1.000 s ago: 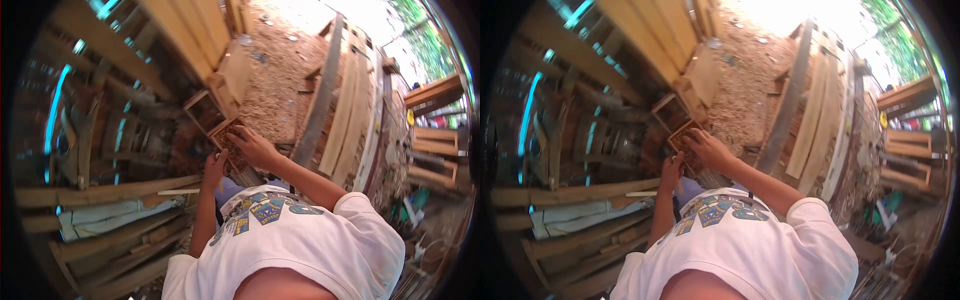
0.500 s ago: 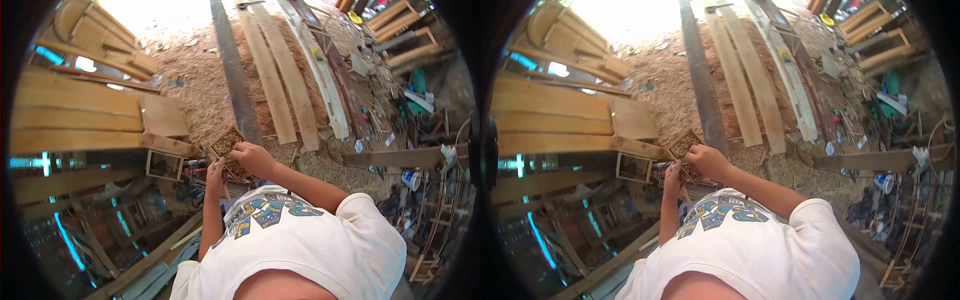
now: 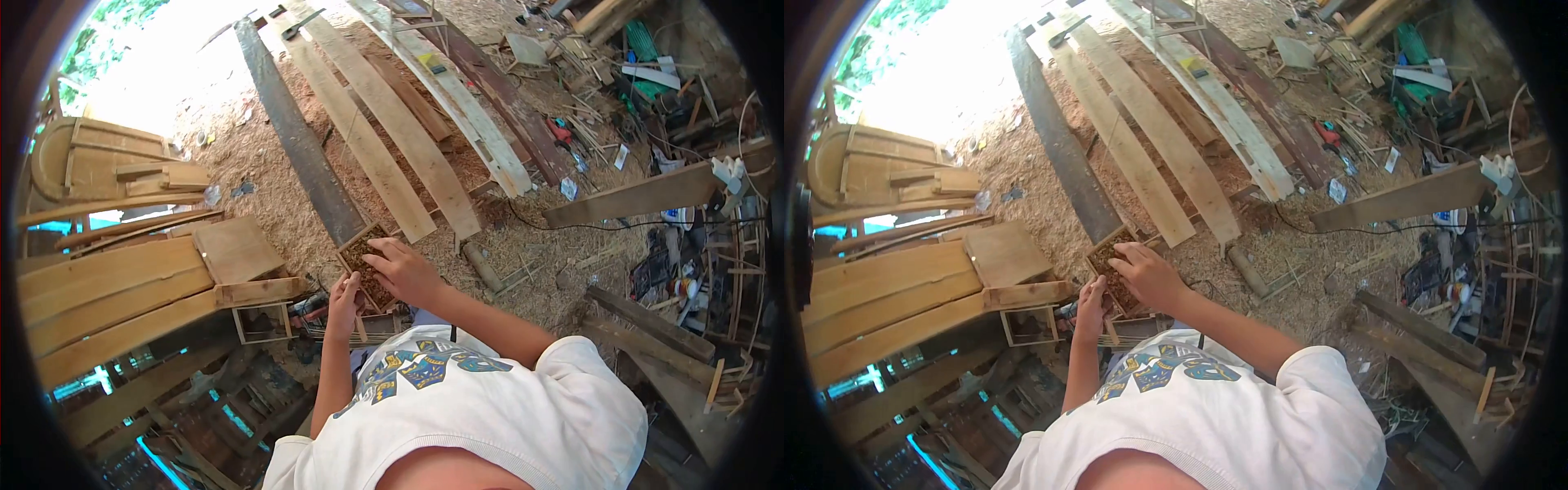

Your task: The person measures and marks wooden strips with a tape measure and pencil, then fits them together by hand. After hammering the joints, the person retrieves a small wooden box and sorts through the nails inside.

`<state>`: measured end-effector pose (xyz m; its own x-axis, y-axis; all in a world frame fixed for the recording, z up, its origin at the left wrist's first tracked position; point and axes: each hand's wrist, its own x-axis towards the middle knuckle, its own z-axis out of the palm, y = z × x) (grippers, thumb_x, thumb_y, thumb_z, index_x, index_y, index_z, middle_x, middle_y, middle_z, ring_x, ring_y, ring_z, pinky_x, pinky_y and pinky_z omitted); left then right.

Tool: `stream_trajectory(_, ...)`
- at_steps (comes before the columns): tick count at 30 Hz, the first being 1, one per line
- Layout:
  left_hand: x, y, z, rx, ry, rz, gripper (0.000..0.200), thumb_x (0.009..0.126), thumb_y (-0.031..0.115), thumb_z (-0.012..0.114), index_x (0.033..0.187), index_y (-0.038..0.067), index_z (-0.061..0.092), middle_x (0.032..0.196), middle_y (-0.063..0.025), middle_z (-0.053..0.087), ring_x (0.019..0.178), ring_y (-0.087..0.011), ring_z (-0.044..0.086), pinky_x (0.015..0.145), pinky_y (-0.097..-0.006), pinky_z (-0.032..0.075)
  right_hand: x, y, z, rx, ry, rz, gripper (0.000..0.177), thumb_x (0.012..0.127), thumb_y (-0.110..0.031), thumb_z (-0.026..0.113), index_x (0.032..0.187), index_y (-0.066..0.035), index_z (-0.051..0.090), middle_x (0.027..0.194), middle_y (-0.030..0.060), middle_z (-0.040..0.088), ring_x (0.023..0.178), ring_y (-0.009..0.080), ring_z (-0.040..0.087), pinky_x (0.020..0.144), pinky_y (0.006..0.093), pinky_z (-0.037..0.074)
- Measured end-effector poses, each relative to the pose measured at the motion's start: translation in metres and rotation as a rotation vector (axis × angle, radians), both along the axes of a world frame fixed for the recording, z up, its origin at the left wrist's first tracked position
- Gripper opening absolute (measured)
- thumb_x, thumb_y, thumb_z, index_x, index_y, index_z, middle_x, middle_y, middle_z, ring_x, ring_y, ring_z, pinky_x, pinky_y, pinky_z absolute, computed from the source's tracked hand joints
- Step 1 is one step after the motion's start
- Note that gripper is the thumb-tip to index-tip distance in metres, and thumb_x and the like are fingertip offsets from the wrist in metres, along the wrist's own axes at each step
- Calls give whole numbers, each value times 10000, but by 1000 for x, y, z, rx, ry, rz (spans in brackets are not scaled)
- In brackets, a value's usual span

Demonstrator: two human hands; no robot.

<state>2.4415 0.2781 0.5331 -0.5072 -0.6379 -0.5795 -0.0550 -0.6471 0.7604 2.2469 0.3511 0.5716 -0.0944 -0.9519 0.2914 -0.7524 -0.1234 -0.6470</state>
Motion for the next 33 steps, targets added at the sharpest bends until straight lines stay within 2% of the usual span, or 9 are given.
stream_trajectory(4,-32,5,-7,-8,-31,-42,229,1095,269,582,915,165,485,637,95,356,461,-25,336,416,-245,283,-27,8,-17,39,105,-19,389,872,-99,681,1248,2,669,1295,183,621,1270,346,583,1089,429,488)
stream_trajectory(10,-76,11,-17,47,-33,-51,233,1090,276,590,908,171,491,640,98,382,459,-17,348,408,-241,262,-69,17,-18,176,91,31,209,843,-80,647,1045,-35,672,1117,134,626,1095,304,622,965,397,543)
stream_trajectory(13,-91,13,-22,62,-20,-46,234,1089,290,591,911,171,496,647,93,394,459,-21,355,411,-239,265,-86,20,-21,252,58,69,221,866,-87,637,1073,-38,697,1096,120,655,1077,299,648,928,399,555)
stream_trajectory(19,-113,13,-22,96,-75,-34,223,1091,327,575,942,172,515,662,83,408,457,-34,375,415,-239,273,-104,26,-29,102,-127,5,205,852,-20,655,1052,-35,695,1070,118,660,1028,324,664,902,409,561)
stream_trajectory(22,-115,12,-25,69,-60,-67,184,1093,336,546,992,185,574,650,74,448,454,-41,378,414,-233,298,-106,29,-30,42,-265,-32,169,867,-8,674,1033,-26,697,1072,124,668,1024,341,669,898,414,558)
stream_trajectory(28,-108,11,-12,8,-52,-67,223,1100,340,517,1017,141,577,665,60,466,463,-48,398,424,-226,316,-109,18,-22,20,-470,-74,176,876,-18,699,1052,-25,694,1047,137,708,997,352,690,874,438,562)
stream_trajectory(31,-108,12,6,-7,-120,42,231,1097,355,517,1013,146,568,645,58,461,448,-51,392,410,-232,310,-105,6,-16,16,-490,-57,195,885,-13,705,1080,-21,704,1045,148,728,978,339,713,851,421,576)
stream_trajectory(33,-96,8,3,-37,-86,50,237,1093,361,528,997,149,574,632,55,463,441,-55,398,399,-235,309,-99,-3,-10,58,-575,-44,182,913,-22,708,1095,-21,713,1014,126,744,920,266,734,811,375,583)
